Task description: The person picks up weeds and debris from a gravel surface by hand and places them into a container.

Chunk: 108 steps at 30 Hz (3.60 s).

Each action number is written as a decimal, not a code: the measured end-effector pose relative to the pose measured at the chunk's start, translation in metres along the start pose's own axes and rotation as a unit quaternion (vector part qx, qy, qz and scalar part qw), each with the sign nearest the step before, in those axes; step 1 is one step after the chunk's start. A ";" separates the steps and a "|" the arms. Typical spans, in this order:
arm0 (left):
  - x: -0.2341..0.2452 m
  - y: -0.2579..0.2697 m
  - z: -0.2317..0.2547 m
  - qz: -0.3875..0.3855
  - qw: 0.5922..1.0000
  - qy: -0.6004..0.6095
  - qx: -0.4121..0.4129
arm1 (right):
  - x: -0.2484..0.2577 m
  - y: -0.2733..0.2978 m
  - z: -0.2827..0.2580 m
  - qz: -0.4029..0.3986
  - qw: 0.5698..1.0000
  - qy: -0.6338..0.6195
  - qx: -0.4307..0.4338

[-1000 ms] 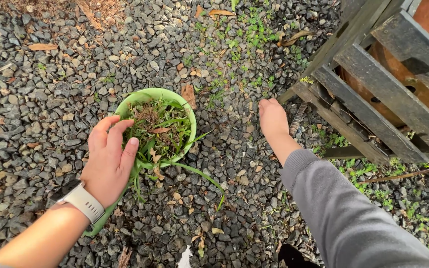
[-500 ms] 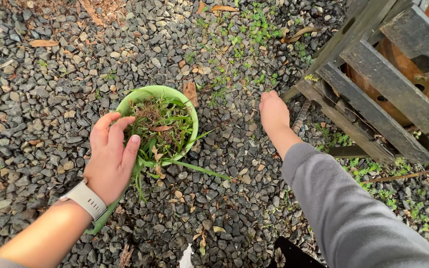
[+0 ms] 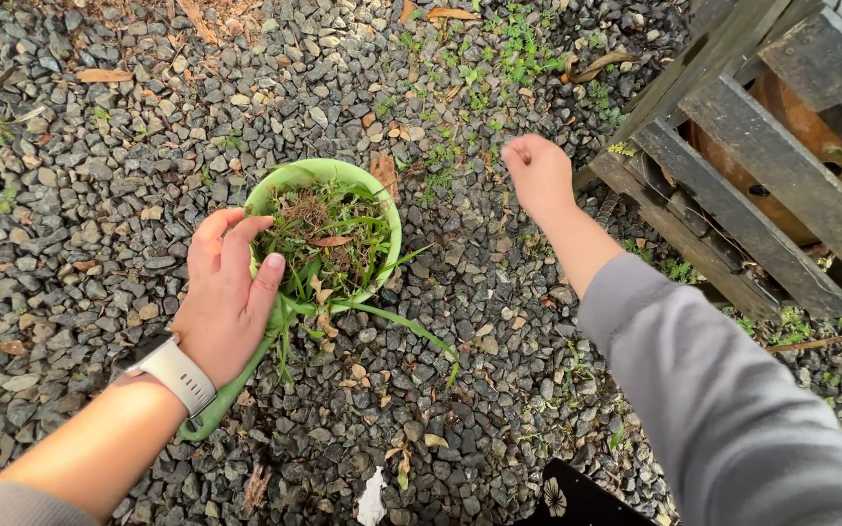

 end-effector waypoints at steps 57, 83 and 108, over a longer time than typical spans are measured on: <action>-0.076 0.159 -0.048 -0.565 0.700 -0.212 -0.383 | -0.075 0.268 -0.144 -0.413 0.881 -0.056 0.223; -0.060 0.132 -0.017 -0.459 0.743 -0.253 -0.416 | -0.105 0.255 -0.141 -0.308 0.927 -0.086 0.195; -0.015 -0.011 0.014 -0.041 0.980 -0.192 -0.023 | 0.032 0.076 -0.209 -0.082 0.990 -0.043 0.107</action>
Point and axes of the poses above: each hand's wrist, its own y-axis away from the middle knuckle, its own x-axis out of the back of the hand, z = x × y, the point moved 1 cm from there along -y, towards the middle knuckle, and after that the axes turned 8 degrees about -z, right-handed, at the moved point
